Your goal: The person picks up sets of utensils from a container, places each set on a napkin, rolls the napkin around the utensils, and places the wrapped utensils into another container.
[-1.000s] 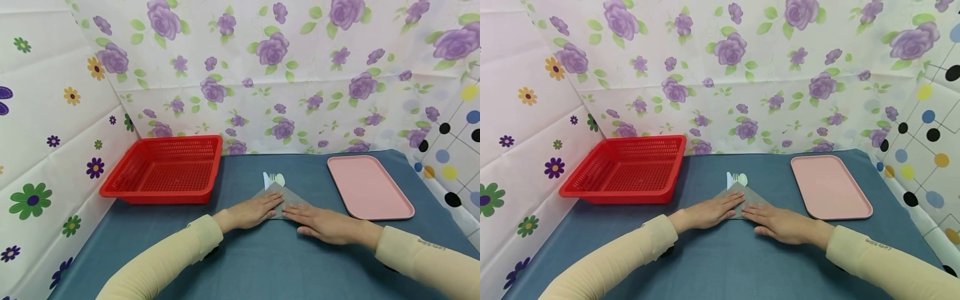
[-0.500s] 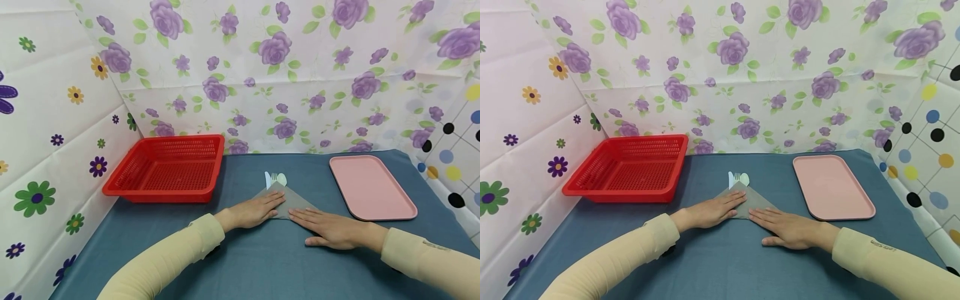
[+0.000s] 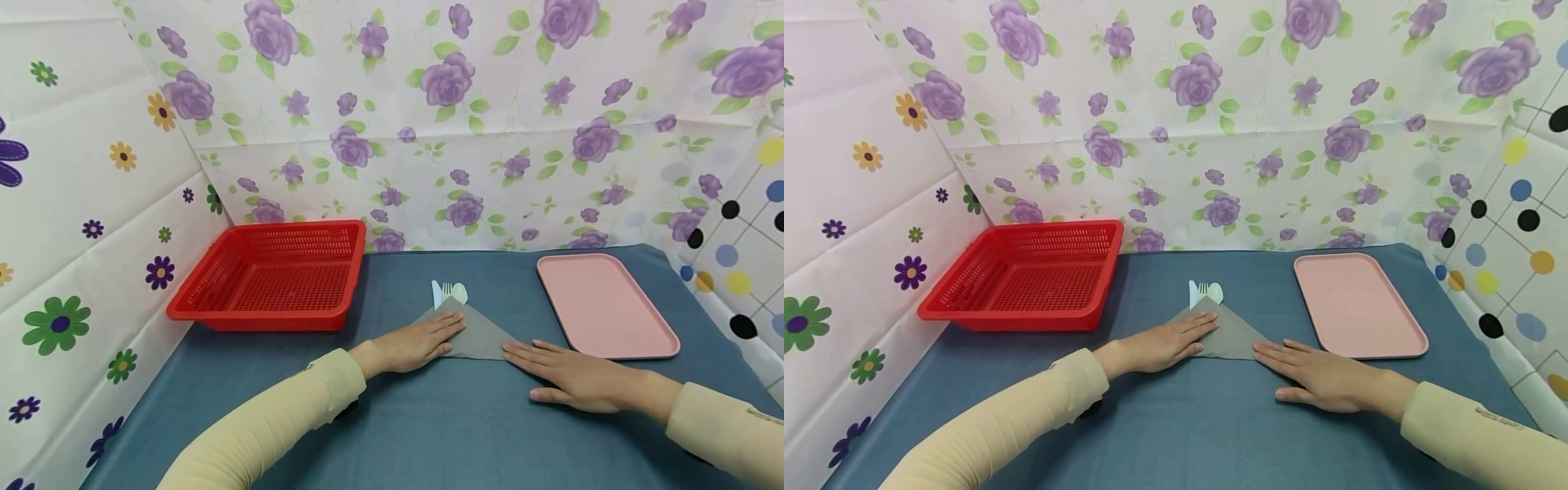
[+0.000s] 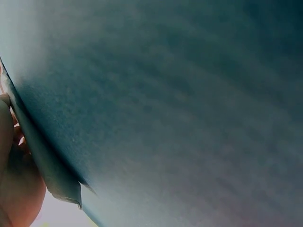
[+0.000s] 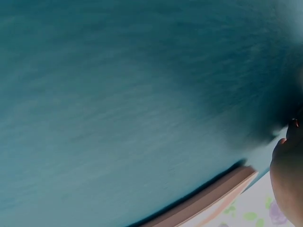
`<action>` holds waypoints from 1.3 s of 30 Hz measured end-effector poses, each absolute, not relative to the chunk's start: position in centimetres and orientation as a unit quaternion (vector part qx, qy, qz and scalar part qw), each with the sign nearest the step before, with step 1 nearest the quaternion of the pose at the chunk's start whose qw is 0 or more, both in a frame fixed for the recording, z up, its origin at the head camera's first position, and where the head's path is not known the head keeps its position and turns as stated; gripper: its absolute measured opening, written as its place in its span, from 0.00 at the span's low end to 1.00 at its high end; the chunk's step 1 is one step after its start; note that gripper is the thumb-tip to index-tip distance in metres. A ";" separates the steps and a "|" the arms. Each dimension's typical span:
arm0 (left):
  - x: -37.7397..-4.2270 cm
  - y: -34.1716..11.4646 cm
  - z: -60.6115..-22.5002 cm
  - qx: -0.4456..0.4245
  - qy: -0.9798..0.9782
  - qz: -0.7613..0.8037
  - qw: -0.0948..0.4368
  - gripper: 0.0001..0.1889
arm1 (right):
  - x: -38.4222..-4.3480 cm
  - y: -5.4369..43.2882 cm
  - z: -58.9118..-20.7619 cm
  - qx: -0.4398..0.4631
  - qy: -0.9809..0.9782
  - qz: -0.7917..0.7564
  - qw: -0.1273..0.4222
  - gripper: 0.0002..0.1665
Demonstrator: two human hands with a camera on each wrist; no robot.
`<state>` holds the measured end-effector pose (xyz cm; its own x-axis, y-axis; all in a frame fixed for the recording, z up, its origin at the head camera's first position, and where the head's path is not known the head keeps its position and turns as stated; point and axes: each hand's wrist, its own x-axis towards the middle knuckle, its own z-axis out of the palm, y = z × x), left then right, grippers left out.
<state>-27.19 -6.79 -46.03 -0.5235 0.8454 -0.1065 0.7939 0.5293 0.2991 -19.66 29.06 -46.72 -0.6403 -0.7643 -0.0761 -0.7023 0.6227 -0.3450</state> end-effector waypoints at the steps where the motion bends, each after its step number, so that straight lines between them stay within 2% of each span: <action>1: -27.2 -6.8 -46.0 0.474 0.866 0.108 0.120 0.31 | -19.5 29.4 -46.6 -0.409 0.895 -0.145 0.105 0.40; 8: -27.2 -7.1 -45.9 0.473 0.865 0.110 0.122 0.32 | -19.0 30.5 -46.3 -0.426 0.889 -0.149 0.079 0.39; 31: -25.5 -8.1 -45.3 0.482 0.860 0.107 0.125 0.31 | -19.1 29.5 -45.6 -0.364 0.913 -0.166 0.080 0.38; 35: -25.2 -8.3 -45.3 0.478 0.862 0.108 0.130 0.31 | -19.5 28.6 -45.3 -0.370 0.915 -0.151 0.053 0.33; 39: -25.1 -8.3 -45.3 0.478 0.861 0.106 0.136 0.32 | -20.2 27.3 -44.9 -0.394 0.910 -0.132 0.003 0.24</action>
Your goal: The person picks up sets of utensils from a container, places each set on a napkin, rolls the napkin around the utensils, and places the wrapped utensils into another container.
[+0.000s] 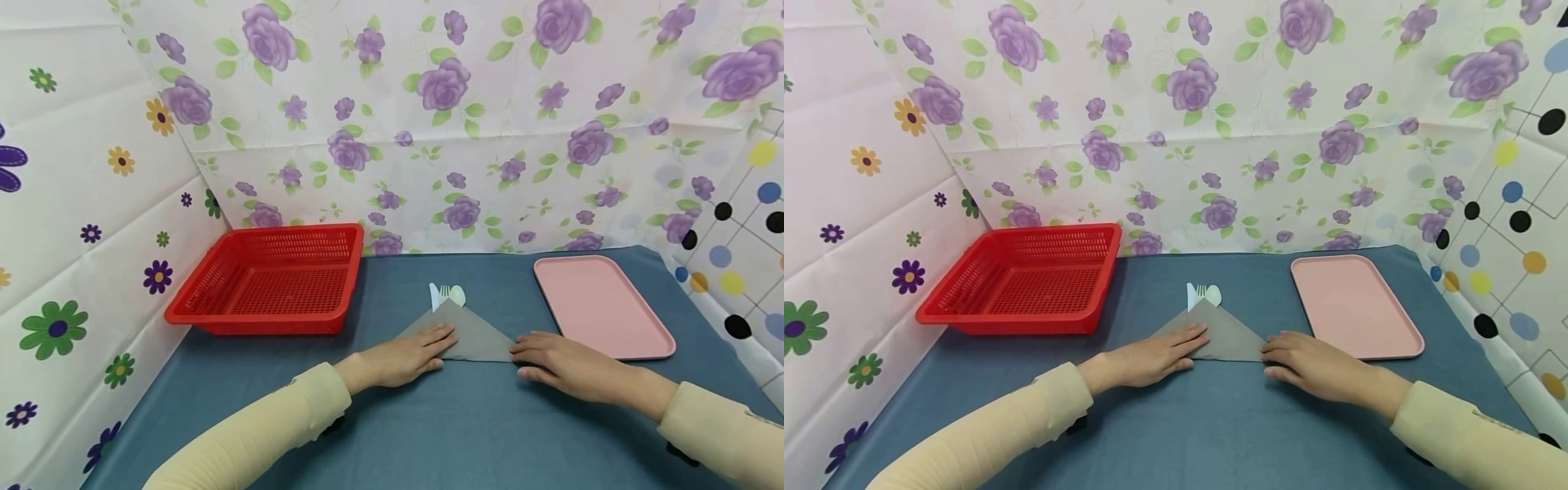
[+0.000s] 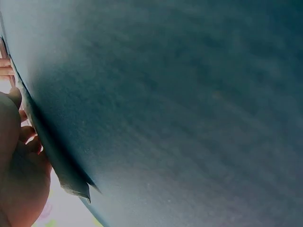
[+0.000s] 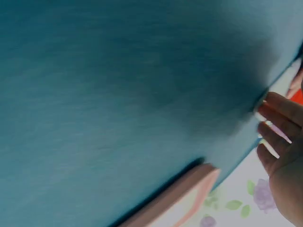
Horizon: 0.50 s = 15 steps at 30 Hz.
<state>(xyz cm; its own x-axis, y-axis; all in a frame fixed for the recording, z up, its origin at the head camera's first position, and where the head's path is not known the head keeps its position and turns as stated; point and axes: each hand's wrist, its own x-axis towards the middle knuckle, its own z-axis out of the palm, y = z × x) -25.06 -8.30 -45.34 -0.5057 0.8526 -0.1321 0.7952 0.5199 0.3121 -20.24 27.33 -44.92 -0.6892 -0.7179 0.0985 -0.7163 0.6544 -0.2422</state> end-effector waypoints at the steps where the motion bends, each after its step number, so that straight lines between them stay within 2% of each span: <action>1: -25.1 -8.3 -45.4 0.479 0.861 0.104 0.134 0.32 | -20.4 27.0 -44.8 -0.396 0.909 -0.127 -0.007 0.23; 5: -25.1 -8.2 -45.5 0.478 0.861 0.105 0.136 0.31 | -21.0 25.6 -44.5 -0.394 0.910 -0.129 -0.016 0.22; 15: -25.2 -8.3 -45.5 0.476 0.863 0.103 0.135 0.31 | -22.2 22.9 -45.4 -0.407 0.896 -0.176 -0.012 0.37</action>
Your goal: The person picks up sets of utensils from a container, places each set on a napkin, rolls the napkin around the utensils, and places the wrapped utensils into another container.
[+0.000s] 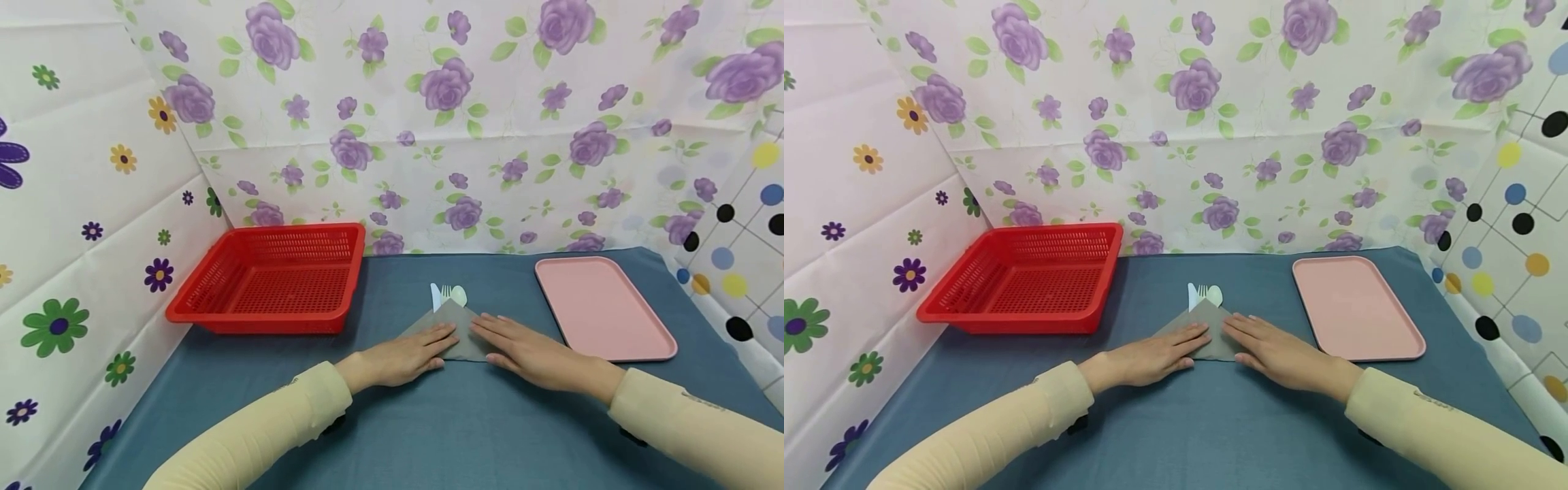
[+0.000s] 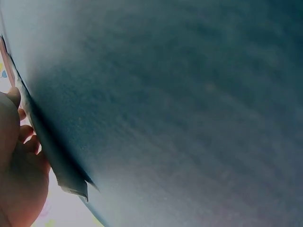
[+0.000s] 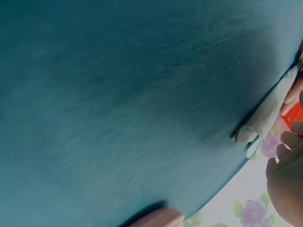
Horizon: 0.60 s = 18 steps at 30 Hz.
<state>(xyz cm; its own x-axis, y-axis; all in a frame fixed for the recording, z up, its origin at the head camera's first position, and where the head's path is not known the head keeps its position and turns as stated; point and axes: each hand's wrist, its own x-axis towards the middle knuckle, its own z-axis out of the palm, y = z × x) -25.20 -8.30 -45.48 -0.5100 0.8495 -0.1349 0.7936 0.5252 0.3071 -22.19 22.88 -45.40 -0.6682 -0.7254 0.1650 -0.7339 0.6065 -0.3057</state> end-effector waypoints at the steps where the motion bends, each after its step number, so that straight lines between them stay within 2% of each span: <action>1: -25.2 -8.3 -45.4 0.477 0.863 0.104 0.134 0.31 | -22.4 22.6 -45.5 0.410 -0.894 0.180 0.008 0.37; 8: -24.9 -9.3 -45.2 0.481 0.862 0.109 0.117 0.31 | -24.4 20.5 -45.9 0.423 -0.883 0.200 -0.038 0.39; 18: -24.6 -11.0 -45.2 0.477 0.866 0.111 0.103 0.30 | -26.2 19.9 -46.7 0.433 -0.883 0.171 -0.063 0.39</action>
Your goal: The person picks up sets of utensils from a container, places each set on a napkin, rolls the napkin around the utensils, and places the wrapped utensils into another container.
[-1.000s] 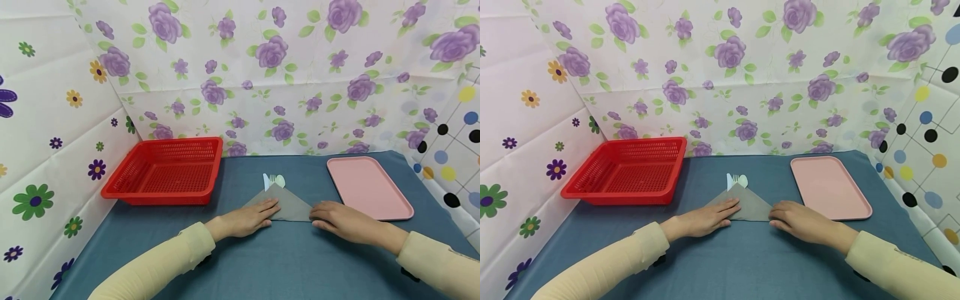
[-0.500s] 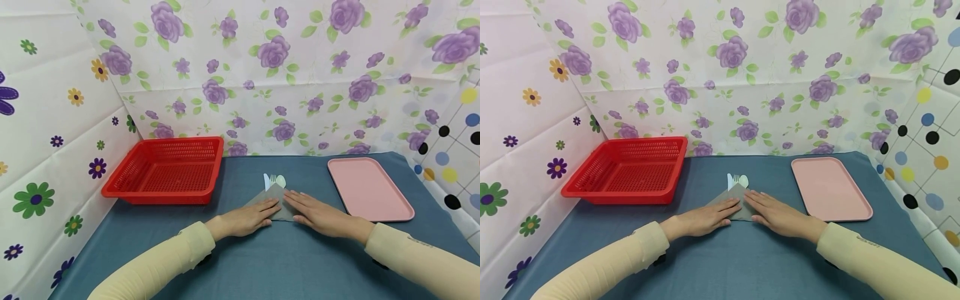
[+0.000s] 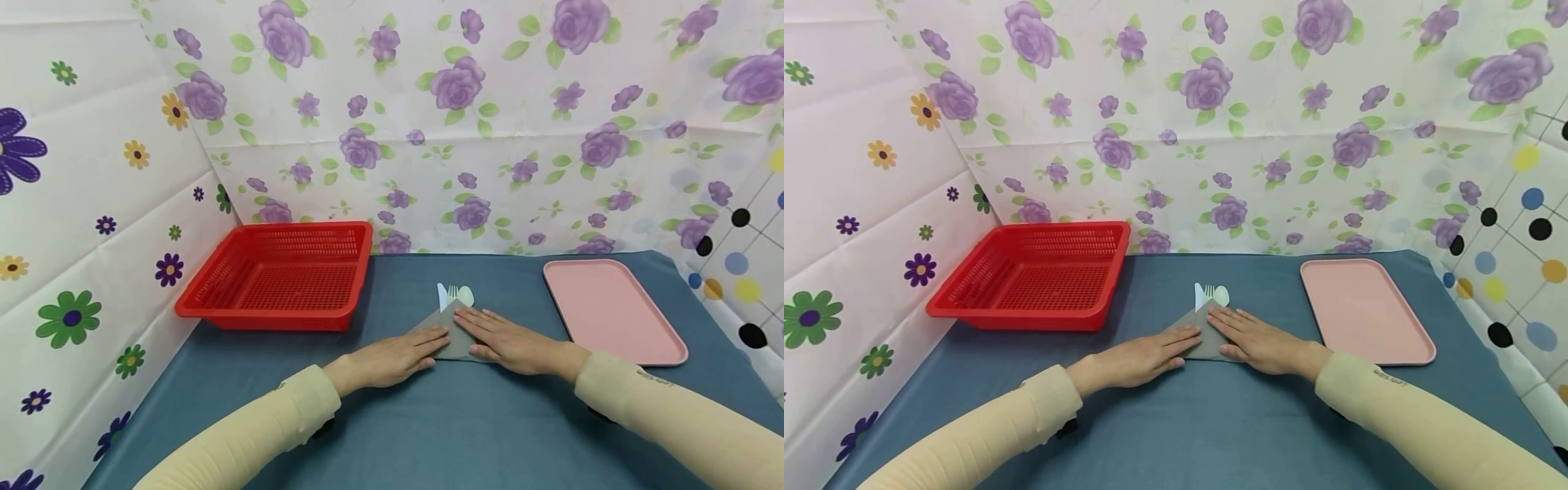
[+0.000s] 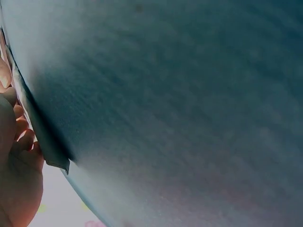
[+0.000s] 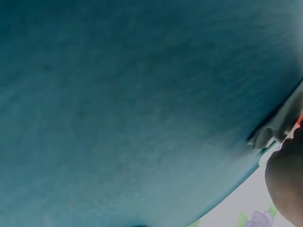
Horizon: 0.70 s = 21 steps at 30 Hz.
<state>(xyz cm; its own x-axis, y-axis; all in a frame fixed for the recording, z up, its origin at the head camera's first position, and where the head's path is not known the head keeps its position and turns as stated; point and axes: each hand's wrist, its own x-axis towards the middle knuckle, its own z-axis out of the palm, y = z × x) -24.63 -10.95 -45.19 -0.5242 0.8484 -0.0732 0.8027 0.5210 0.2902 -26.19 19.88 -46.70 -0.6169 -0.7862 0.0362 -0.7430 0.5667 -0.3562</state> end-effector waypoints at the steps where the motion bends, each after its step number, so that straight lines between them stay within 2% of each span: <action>1: -24.6 -10.9 -45.2 0.478 0.865 0.109 0.103 0.30 | -26.3 19.9 -46.9 -0.433 0.883 -0.170 0.064 0.39; 13: -24.8 -10.5 -45.4 0.488 0.863 0.086 0.100 0.31 | -26.8 20.1 -47.5 -0.443 0.873 -0.194 0.058 0.38; 21: -24.5 -10.0 -45.7 0.533 0.840 0.043 0.095 0.34 | -26.9 20.3 -47.7 -0.449 0.872 -0.189 0.058 0.38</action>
<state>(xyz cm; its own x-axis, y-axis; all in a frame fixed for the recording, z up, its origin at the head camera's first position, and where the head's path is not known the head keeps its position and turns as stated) -24.53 -9.96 -45.67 -0.4134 0.9035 -0.1129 0.8873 0.4276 0.1729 -26.89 20.28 -47.72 -0.5906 -0.8041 0.0684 -0.7603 0.5260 -0.3812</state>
